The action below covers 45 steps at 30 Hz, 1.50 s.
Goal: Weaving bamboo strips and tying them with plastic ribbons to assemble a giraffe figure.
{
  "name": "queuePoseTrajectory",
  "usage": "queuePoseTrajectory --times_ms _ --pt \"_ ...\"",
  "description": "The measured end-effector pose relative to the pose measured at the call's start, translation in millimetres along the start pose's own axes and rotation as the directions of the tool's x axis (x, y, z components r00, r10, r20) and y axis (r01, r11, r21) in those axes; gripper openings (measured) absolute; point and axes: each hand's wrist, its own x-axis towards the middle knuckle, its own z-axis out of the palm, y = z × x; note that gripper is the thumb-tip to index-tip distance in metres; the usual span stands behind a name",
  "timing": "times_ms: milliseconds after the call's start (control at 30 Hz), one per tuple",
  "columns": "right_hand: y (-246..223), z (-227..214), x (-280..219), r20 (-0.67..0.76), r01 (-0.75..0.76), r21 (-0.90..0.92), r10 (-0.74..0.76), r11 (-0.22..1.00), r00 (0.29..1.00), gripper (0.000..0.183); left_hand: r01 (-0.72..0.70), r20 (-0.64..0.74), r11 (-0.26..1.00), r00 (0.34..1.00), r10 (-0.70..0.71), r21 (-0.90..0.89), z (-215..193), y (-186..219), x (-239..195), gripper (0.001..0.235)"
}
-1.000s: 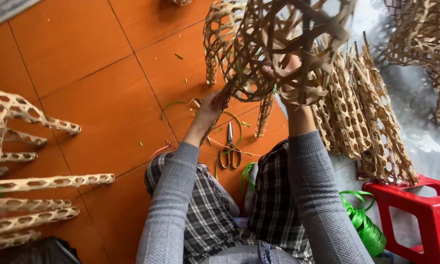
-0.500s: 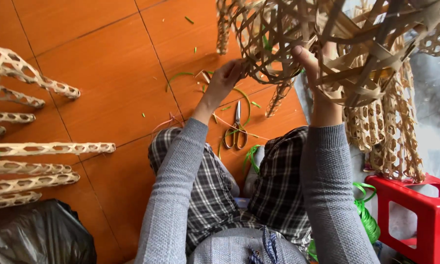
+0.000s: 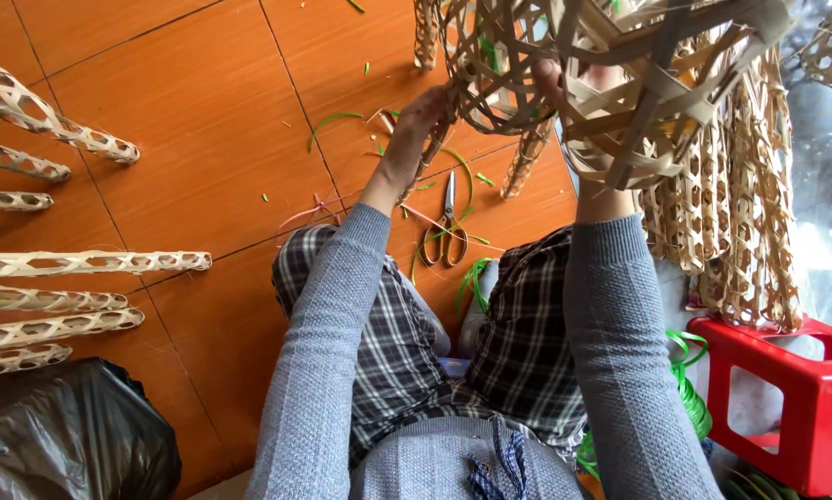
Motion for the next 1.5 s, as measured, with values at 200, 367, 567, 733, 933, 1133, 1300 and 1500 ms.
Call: queuePoseTrajectory --times_ms 200,367,567,733,933,1133,1300,1500 --pt "29 -2 32 0.630 -0.631 0.775 -0.040 -0.033 0.776 0.064 -0.125 -0.006 0.992 0.992 0.125 -0.006 -4 -13 7 0.055" --pt "89 -10 75 0.511 -0.516 -0.684 -0.843 -0.516 0.165 0.103 -0.342 0.014 0.920 0.938 0.346 0.193 -1 -22 10 0.031" --pt "-5 -7 24 0.775 -0.166 -0.414 -0.442 -0.895 0.451 0.075 -0.573 0.030 0.503 0.678 0.734 0.647 2 -27 19 0.030" --pt "-3 -6 24 0.782 -0.128 -0.381 -0.393 -0.916 0.485 0.087 -0.552 0.035 0.526 0.711 0.703 0.648 -1 -23 18 0.028" --pt "-95 -17 -60 0.782 -0.253 -0.438 -0.505 -0.862 0.366 0.091 -0.489 0.014 0.657 0.808 0.589 0.574 2 -12 10 0.022" --pt "-37 -8 -30 0.751 -0.864 -0.114 -0.612 -0.491 0.249 0.084 -0.275 -0.018 0.806 0.943 0.333 0.525 -4 -13 11 0.021" --pt "-10 0 -3 0.738 -0.848 -0.127 -0.620 -0.514 0.266 0.069 -0.156 0.015 0.810 0.984 0.179 0.565 0 -3 4 0.023" --pt "24 -2 31 0.731 -0.801 -0.211 -0.634 -0.560 0.251 0.051 -0.207 -0.028 0.970 0.977 0.212 0.128 -6 -27 22 0.021"
